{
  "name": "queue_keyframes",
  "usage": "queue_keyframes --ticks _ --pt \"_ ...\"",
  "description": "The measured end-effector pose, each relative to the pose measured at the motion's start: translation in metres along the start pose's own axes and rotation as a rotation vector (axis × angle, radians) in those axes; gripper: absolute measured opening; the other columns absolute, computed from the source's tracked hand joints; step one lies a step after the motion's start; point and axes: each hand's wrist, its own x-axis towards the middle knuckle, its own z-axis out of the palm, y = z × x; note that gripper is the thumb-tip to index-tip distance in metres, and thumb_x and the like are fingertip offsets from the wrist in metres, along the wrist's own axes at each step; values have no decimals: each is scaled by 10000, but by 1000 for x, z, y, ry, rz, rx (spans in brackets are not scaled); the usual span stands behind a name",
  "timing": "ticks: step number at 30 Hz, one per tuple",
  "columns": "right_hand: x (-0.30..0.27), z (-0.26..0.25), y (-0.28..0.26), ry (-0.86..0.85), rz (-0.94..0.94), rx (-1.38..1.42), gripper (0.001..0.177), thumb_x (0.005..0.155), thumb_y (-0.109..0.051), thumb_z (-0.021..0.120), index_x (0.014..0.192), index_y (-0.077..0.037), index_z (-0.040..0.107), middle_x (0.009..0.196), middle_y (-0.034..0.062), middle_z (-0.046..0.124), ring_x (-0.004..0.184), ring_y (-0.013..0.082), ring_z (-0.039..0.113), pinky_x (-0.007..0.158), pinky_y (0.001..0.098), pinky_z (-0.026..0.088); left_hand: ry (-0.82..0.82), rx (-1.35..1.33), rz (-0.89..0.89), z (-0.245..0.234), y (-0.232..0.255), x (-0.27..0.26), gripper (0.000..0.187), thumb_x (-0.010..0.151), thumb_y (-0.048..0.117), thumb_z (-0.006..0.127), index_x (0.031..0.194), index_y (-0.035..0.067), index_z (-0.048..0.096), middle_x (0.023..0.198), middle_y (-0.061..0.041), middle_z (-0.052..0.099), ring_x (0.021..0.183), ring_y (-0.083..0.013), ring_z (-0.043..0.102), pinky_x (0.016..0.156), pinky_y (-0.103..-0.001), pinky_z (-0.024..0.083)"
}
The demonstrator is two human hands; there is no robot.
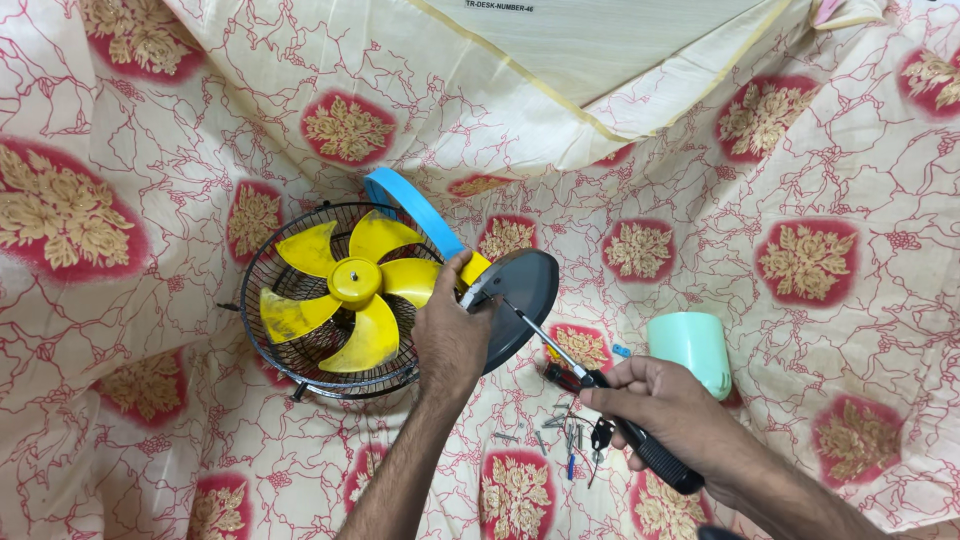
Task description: The person uses a screwdriver to loosen and remove screws from the rear housing of a yellow electric fan. They hold the fan steady with one hand while manipulating the screwdriver with the other, working on the same fastener repeatedly throughout the clip.
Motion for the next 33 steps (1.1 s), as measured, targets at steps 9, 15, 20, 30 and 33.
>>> queue_keyframes --ticks 9,15,20,30,33 --pt "7 -17 4 -295 214 504 447 913 -386 633 1094 19 689 653 6 579 492 70 547 364 201 456 -3 9 18 4 1 3 651 849 268 786 1443 251 522 1098 -102 772 1041 -202 746 958 -384 559" --pt "4 -10 6 -104 80 228 371 895 -326 755 1008 3 623 737 48 642 564 93 595 405 230 481 -1 15 37 6 4 4 635 862 279 782 1439 234 522 1108 -113 761 1041 -207 747 950 -384 570" --pt "4 -8 7 36 28 -71 414 907 -391 767 981 6 678 713 55 653 555 84 587 423 226 490 -25 34 20 8 6 3 650 860 271 773 1451 243 504 1098 -107 769 1036 -212 750 957 -386 565" --pt "12 -18 11 -268 246 549 393 888 -357 687 1016 15 689 666 14 581 506 72 553 365 203 459 -46 67 31 9 7 5 646 870 278 770 1455 239 497 1104 -114 764 1039 -206 753 958 -390 571" --pt "10 -15 12 -155 114 348 340 884 -292 758 983 7 630 724 51 638 553 93 597 393 230 485 -37 65 43 11 7 5 649 859 264 778 1447 235 504 1112 -114 760 1036 -214 751 952 -394 569"
